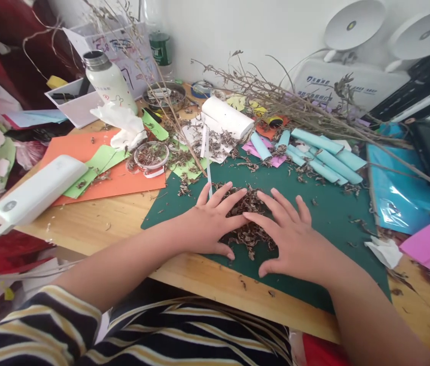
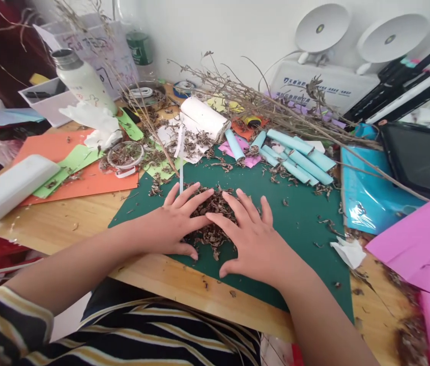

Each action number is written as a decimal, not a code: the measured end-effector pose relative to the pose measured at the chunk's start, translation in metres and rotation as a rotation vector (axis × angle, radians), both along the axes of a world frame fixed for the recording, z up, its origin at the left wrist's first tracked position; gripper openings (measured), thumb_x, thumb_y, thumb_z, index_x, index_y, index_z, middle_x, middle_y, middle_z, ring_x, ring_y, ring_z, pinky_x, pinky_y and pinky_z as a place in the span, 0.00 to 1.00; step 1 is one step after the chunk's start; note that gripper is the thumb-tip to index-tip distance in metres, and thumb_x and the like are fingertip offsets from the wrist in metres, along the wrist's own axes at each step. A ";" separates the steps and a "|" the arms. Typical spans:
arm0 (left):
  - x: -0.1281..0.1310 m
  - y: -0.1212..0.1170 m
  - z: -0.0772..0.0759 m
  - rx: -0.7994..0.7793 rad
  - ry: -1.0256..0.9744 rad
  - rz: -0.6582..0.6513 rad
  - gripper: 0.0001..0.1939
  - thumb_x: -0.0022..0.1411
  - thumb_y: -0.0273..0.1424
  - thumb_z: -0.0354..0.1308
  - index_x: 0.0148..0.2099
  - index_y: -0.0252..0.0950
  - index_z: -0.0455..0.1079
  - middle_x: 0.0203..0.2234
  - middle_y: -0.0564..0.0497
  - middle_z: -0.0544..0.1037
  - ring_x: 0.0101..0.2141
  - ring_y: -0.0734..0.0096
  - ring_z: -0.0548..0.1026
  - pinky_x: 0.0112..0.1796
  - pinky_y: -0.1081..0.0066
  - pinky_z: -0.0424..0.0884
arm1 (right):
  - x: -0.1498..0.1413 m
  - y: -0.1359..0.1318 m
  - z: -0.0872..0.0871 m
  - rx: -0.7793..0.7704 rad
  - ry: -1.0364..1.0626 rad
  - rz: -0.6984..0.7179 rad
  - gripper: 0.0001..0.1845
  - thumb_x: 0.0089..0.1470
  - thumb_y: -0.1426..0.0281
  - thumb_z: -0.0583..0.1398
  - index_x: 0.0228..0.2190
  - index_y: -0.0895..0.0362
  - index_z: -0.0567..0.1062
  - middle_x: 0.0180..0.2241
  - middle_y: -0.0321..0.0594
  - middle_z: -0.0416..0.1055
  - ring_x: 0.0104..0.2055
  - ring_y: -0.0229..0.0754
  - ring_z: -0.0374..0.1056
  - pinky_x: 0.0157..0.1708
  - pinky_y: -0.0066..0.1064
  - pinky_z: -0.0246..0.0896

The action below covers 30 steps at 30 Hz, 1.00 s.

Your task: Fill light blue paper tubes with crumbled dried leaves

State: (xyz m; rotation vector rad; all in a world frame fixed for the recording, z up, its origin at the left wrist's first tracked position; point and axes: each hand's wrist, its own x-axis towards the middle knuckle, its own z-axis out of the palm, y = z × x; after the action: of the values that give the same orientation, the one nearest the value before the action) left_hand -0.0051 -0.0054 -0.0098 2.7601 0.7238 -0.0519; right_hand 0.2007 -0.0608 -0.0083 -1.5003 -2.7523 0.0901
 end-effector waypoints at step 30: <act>0.043 0.144 0.044 0.182 0.380 0.628 0.17 0.48 0.27 0.54 0.43 0.34 0.66 0.40 0.40 0.72 0.42 0.50 0.67 0.43 0.50 0.56 | -0.008 0.011 -0.001 0.557 0.364 0.024 0.13 0.49 0.64 0.56 0.39 0.51 0.68 0.45 0.41 0.67 0.52 0.47 0.56 0.52 0.45 0.40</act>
State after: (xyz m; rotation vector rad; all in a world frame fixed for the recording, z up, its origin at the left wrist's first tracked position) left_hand 0.0375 0.1391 0.0338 2.5709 1.7347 -0.4012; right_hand 0.1924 -0.0498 -0.0096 -1.1624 -2.2474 -0.3399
